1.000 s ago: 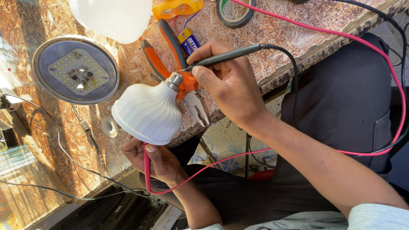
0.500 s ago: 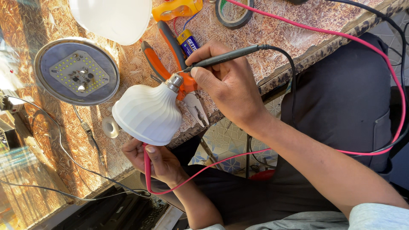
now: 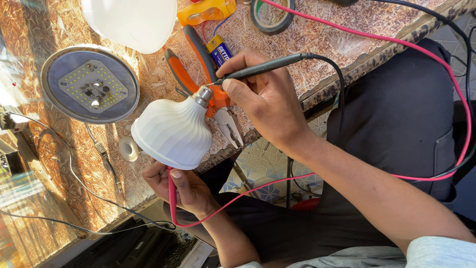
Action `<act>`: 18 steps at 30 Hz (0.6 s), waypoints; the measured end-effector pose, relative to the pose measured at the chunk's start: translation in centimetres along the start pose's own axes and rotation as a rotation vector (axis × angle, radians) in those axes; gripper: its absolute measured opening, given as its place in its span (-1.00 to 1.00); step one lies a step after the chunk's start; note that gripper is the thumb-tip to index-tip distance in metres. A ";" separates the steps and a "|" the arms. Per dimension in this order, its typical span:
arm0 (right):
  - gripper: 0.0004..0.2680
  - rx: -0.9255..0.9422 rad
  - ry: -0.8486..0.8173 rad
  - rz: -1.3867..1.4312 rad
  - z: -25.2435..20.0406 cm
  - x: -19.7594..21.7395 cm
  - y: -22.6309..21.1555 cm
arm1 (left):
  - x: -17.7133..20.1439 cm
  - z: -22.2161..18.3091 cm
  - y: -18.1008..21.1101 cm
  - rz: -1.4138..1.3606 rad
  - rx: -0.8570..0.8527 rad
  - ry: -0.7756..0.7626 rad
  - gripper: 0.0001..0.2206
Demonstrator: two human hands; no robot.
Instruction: The person solders components inside an LED bulb and then attaches the outer translucent cover.
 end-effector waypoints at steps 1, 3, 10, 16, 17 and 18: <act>-0.92 -0.001 -0.010 0.002 -0.1 -0.1 0.0 | -0.1 0.0 0.1 0.007 -0.006 0.000 -0.52; -0.92 -0.002 -0.022 0.005 -0.1 -0.1 -0.1 | -0.3 0.0 0.3 0.012 -0.012 0.001 -0.53; -0.92 0.024 -0.012 -0.009 -0.1 -0.1 -0.2 | -0.3 0.0 0.3 0.015 -0.017 -0.006 -0.54; -0.92 0.012 -0.012 -0.016 0.0 -0.1 -0.1 | 0.3 0.0 -0.2 0.005 -0.003 0.013 -0.54; -0.92 0.001 -0.015 -0.013 0.0 -0.1 0.0 | 0.3 0.0 -0.2 0.015 -0.004 0.015 -0.53; -0.92 0.002 -0.015 -0.015 0.0 -0.1 0.0 | 0.3 0.0 -0.2 0.013 -0.004 0.016 -0.53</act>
Point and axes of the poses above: each hand's wrist, its own z-axis towards the middle knuckle, its own x-axis out of the back of the hand, y = z × x, the point moved 9 cm from there along z, towards the middle knuckle, and after that the axes turned 13 degrees about y, right-handed, at the moved point
